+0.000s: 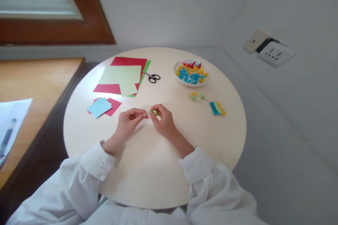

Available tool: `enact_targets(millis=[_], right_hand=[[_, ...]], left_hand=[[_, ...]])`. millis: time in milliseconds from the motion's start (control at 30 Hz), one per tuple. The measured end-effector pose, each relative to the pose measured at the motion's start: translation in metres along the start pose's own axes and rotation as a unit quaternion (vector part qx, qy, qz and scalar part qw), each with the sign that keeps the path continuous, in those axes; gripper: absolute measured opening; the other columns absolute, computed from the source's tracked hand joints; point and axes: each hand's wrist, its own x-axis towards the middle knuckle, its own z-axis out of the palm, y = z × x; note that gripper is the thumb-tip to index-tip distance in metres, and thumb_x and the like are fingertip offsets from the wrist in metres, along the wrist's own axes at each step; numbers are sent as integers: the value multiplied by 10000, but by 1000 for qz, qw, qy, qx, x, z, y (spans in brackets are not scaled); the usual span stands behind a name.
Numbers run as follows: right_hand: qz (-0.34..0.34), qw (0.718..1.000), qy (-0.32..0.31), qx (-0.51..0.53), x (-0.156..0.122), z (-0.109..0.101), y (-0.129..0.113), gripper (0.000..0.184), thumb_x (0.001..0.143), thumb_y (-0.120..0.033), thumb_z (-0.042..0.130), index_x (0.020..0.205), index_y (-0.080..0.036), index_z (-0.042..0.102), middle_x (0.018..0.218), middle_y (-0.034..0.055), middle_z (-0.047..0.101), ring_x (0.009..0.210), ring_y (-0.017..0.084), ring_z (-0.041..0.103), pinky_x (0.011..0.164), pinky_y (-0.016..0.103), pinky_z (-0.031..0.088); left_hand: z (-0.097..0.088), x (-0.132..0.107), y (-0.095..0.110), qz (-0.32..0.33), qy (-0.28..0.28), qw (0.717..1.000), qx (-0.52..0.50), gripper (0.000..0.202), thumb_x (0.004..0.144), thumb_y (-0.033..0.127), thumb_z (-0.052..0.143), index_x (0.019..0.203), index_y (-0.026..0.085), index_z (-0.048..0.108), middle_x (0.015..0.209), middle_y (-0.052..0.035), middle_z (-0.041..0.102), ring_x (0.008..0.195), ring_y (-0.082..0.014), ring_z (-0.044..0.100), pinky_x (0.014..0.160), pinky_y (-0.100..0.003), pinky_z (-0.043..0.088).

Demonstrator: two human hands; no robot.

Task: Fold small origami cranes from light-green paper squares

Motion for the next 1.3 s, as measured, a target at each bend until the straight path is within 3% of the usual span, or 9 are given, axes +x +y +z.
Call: enact_targets(millis=[267, 600, 1000, 1300], right_hand=[[-36, 998, 28, -38, -2, 2, -3, 50, 815, -237, 534, 778, -207, 549, 742, 14, 607, 689, 140, 586, 648, 271, 496], [-43, 999, 14, -7, -4, 0, -1, 61, 835, -275, 555, 808, -222, 569, 777, 23, 606, 746, 155, 593, 704, 299, 509], [-46, 998, 34, -19, -3, 0, -2, 77, 861, -278, 526, 822, -220, 556, 811, 36, 598, 772, 161, 602, 714, 312, 511], [-33, 999, 41, -12, -4, 0, -2, 88, 864, -295, 524, 825, -223, 556, 806, 40, 610, 771, 164, 611, 713, 316, 520]], left_hand=[[1, -2, 12, -34, 4, 999, -15, 140, 644, 269, 723, 654, 142, 665, 657, -40, 698, 651, -177, 680, 610, -266, 529], [1, -6, 16, -14, 17, 999, -42, 262, 623, 325, 771, 709, 169, 579, 634, -17, 696, 662, -195, 696, 630, -292, 544], [1, -8, 15, 13, 2, 999, -40, 225, 720, 354, 695, 772, 166, 583, 709, -36, 698, 751, -213, 712, 671, -287, 545], [1, -8, 17, -15, -28, 999, -18, 230, 726, 364, 682, 781, 142, 655, 747, -58, 699, 715, -210, 706, 650, -292, 558]])
